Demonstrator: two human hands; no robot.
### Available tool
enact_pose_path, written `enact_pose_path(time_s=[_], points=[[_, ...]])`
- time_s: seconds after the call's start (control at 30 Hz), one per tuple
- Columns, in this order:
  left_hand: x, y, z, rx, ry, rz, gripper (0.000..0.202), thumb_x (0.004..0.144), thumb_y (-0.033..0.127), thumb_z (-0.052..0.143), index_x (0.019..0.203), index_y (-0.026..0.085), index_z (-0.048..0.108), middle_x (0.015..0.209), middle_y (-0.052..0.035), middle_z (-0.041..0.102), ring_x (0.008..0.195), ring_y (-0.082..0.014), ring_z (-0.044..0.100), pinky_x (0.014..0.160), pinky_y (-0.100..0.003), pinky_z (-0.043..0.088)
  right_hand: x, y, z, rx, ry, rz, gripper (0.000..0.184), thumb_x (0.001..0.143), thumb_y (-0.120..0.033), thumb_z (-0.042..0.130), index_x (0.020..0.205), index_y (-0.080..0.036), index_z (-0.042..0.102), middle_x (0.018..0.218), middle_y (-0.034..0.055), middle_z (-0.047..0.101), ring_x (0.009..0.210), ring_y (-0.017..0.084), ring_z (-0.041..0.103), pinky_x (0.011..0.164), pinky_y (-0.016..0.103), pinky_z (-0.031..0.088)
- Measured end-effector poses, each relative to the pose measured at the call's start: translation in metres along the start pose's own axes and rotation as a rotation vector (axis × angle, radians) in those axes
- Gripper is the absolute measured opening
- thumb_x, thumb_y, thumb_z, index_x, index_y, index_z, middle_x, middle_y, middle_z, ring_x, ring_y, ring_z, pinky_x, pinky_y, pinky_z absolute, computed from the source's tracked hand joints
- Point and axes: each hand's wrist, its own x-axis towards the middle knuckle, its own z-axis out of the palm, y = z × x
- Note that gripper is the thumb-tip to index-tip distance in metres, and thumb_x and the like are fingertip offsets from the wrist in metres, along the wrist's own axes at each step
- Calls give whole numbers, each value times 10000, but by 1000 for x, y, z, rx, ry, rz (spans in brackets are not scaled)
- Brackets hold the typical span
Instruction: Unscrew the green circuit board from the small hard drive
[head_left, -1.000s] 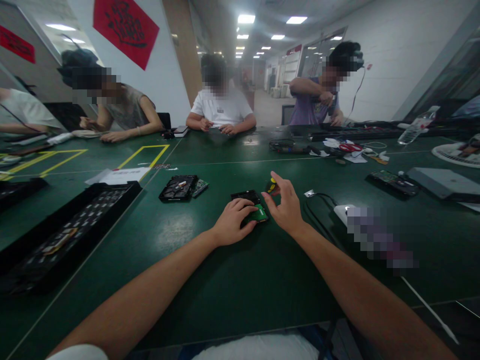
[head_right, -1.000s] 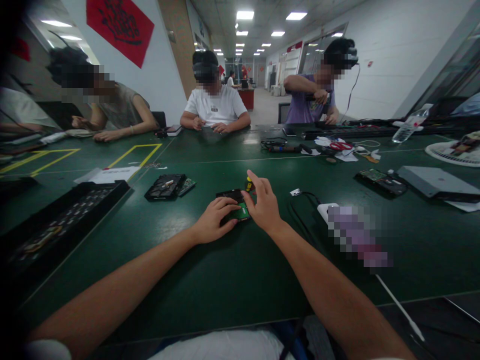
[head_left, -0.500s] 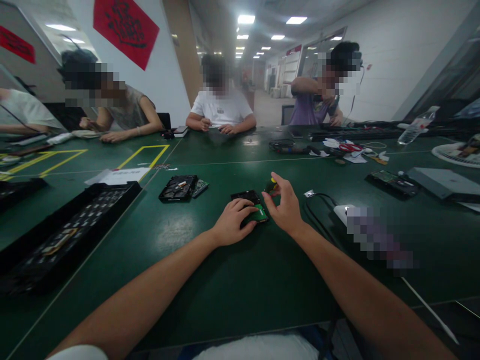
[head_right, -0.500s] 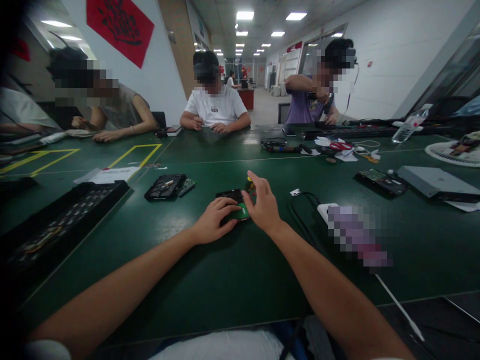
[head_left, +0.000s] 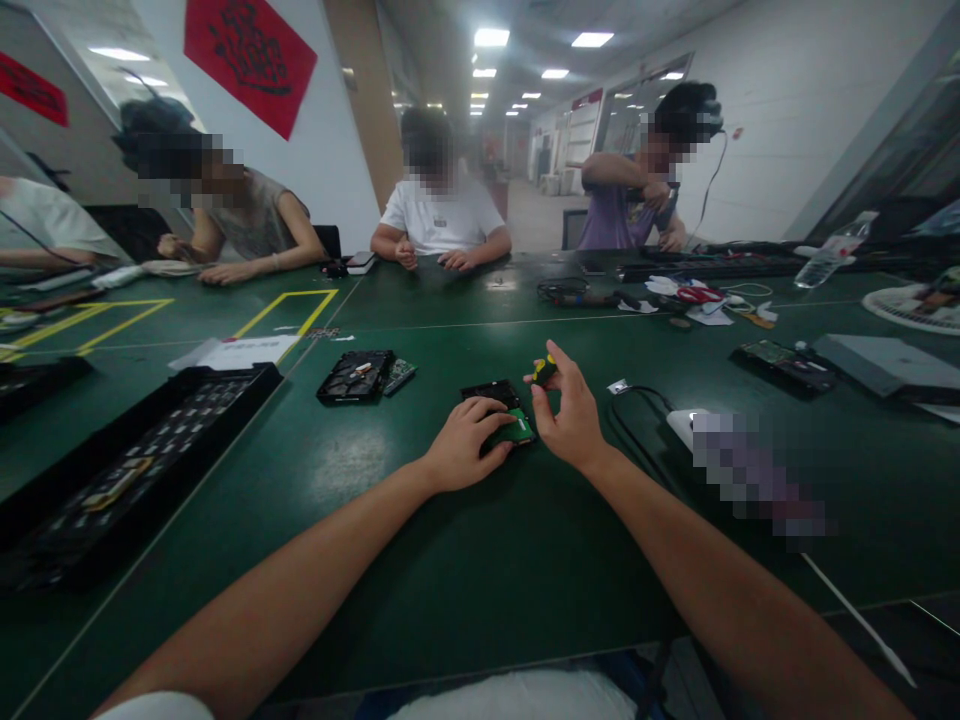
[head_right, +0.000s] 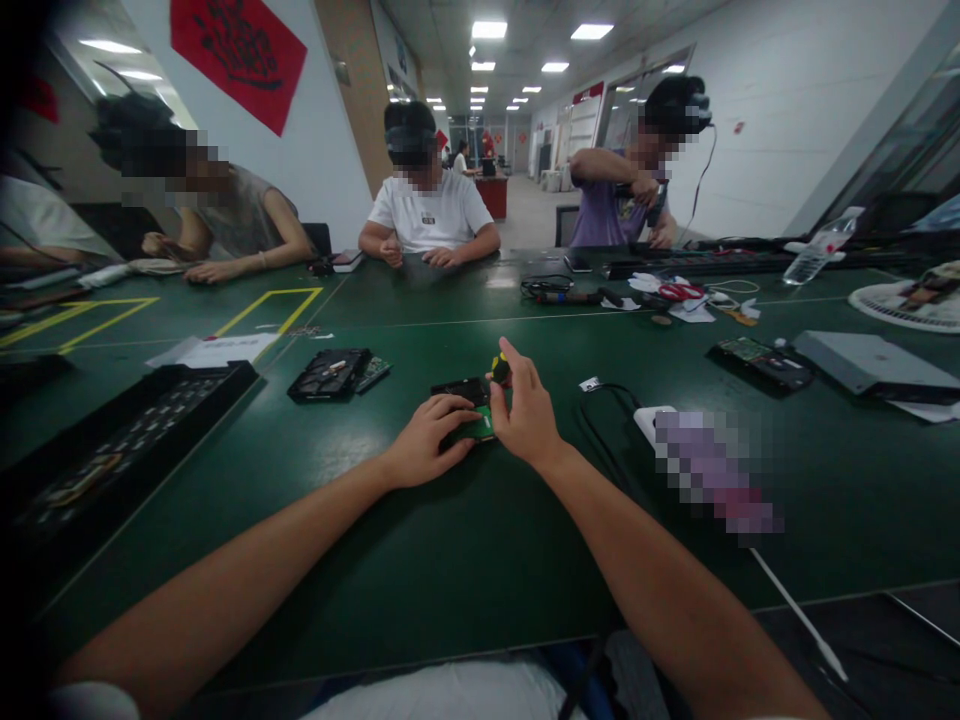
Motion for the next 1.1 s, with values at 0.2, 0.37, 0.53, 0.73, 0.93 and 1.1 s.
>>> enact_pose_path(time_s=[0.2,0.37,0.53,0.73,0.93,1.1], points=[[0,0,0,1,-3,2,410,949,376,637,1345,270,638,1364,-110,606,1292,-326,542,1107,-553,448,2,-1,0,-62,40,-2,650,988,-317,590,1582,-305,327,1336,135,591,1003,250,653,855,468,648],[-1,0,1,15,-1,3,398,955,384,632,1333,262,640,1368,-112,605,1288,-327,543,1098,-553,451,5,-3,-2,-89,36,-9,642,981,-332,611,1568,-312,352,1287,114,591,1014,247,628,835,455,640],[-1,-1,1,15,-7,-4,417,951,386,640,1350,267,628,1374,-112,603,1291,-330,542,1096,-557,451,4,-2,-1,-83,31,-2,700,981,-330,617,1602,-315,295,1286,120,589,976,247,636,872,489,639],[0,1,-1,5,-9,-3,420,956,385,632,1361,273,627,1367,-110,608,1283,-328,546,1093,-554,453,0,1,5,12,67,29,665,988,-323,609,1581,-292,309,1428,154,537,1004,241,696,885,466,659],[1,1,-1,-2,-2,4,412,945,367,641,1347,275,635,1359,-108,612,1280,-327,549,1092,-552,456,0,0,3,5,42,16,662,1001,-300,570,1598,-300,283,1419,151,544,1084,259,684,931,489,640],[0,1,-1,11,-1,8,395,951,371,637,1331,263,640,1363,-107,611,1285,-319,545,1101,-543,450,3,-3,0,-63,65,-5,672,970,-318,638,1574,-310,341,1280,123,578,1024,256,645,890,491,642]])
